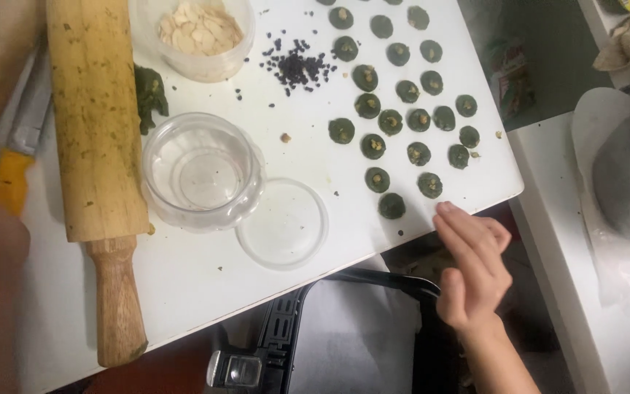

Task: Decorating small green cookies or confections with sliced almonds and then transferring them to an air fryer basket.

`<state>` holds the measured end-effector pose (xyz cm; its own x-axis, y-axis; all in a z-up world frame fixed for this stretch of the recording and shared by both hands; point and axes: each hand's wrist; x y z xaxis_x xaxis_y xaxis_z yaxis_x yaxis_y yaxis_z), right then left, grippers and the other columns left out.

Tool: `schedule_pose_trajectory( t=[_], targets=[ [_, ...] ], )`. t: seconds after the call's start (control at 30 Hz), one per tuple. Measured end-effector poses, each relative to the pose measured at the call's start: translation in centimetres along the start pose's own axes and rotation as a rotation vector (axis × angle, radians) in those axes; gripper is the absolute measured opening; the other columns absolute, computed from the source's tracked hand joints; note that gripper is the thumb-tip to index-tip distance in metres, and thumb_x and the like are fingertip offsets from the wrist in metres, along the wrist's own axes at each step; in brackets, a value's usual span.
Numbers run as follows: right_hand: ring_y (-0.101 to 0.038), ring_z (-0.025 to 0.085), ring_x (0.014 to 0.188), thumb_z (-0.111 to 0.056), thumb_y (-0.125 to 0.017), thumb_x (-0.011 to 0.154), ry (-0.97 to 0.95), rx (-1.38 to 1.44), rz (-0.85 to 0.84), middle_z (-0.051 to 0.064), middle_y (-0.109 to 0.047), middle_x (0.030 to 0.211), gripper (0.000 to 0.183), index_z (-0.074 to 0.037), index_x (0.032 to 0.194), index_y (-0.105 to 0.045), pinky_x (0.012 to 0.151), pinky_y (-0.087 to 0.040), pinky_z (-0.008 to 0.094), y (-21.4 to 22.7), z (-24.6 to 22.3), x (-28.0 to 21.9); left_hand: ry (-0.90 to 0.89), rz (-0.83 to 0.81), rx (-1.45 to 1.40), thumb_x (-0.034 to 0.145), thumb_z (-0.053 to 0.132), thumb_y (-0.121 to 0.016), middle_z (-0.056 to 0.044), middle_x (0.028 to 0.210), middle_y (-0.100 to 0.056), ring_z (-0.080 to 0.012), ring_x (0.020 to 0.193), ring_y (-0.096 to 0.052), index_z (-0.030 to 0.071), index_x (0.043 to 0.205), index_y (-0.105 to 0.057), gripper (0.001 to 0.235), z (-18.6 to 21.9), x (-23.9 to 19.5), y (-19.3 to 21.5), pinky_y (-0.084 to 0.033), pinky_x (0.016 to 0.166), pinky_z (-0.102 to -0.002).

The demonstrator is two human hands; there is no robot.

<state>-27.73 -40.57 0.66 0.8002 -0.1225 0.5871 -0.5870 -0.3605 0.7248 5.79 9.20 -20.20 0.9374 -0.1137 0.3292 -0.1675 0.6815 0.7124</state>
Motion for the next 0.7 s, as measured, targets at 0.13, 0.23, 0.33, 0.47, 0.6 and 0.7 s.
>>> schedule_pose_trajectory(
  t=[0.13,0.23,0.33,0.47,0.6,0.7],
  targets=[
    [-0.056,0.028,0.135,-0.036,-0.04,0.103,0.089,-0.092,-0.274,0.017,-0.059,0.147,0.056,0.004,0.137,-0.062,0.112,-0.032,0.045,-0.7,-0.6,1.4,-0.028,-0.01,0.017,0.121,0.01,-0.03,-0.021,0.117,-0.061,-0.0229,0.092,-0.065,-0.008,0.138,-0.047,0.029,23.5,-2.7,8.5,-0.056,0.08,-0.033],
    [-0.055,0.029,0.141,-0.035,-0.043,0.101,0.102,-0.082,-0.375,0.017,-0.059,0.148,0.056,0.003,0.138,-0.061,0.115,-0.028,0.048,-0.9,-1.3,2.0,-0.279,0.037,-0.025,0.123,0.005,-0.035,-0.02,0.12,-0.056,-0.0249,0.1,-0.062,-0.005,0.14,-0.044,0.022,20.6,-2.5,7.8,-0.052,0.093,-0.033],
    [-0.055,0.028,0.142,-0.036,-0.044,0.102,0.103,-0.051,-0.366,0.017,-0.061,0.147,0.055,0.003,0.137,-0.063,0.117,-0.027,0.049,-1.4,-1.1,2.0,-0.515,0.102,-0.107,0.121,0.0,-0.043,-0.02,0.127,-0.055,-0.0272,0.113,-0.058,-0.004,0.142,-0.044,0.021,19.0,-1.2,8.0,-0.048,0.101,-0.034],
    [-0.058,0.03,0.137,-0.037,-0.038,0.105,0.136,-0.06,-0.192,0.016,-0.062,0.142,0.055,0.002,0.13,-0.068,0.118,-0.03,0.051,-2.3,0.4,0.7,-0.796,0.117,0.18,0.103,-0.003,-0.06,-0.021,0.121,-0.06,-0.0329,0.113,-0.058,-0.004,0.132,-0.057,0.029,26.1,1.0,10.4,-0.049,0.101,-0.042],
    [-0.065,0.027,0.119,-0.035,-0.036,0.106,0.057,0.025,0.031,0.019,-0.068,0.136,0.055,0.003,0.12,-0.073,0.107,-0.039,0.044,-2.9,1.9,0.2,-0.879,0.022,0.22,0.089,-0.001,-0.071,-0.014,0.107,-0.065,-0.0296,0.107,-0.059,0.004,0.11,-0.068,0.021,36.3,4.4,8.5,-0.044,0.099,-0.045],
    [-0.061,0.032,0.121,-0.036,-0.035,0.109,0.004,0.045,0.174,0.022,-0.065,0.134,0.054,0.005,0.117,-0.07,0.106,-0.043,0.041,-2.8,2.5,0.7,-0.935,-0.244,0.048,0.1,0.004,-0.07,-0.006,0.109,-0.067,-0.0231,0.11,-0.058,0.01,0.107,-0.072,0.01,38.5,7.4,4.3,-0.043,0.101,-0.041]
  ],
)
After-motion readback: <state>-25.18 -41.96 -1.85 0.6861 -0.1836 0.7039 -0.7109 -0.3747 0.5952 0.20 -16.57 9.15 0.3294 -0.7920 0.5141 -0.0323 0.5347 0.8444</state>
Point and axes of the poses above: each hand's wrist, its own x-axis towards the middle knuckle, its own y-axis out of the back of the hand, z = x × y
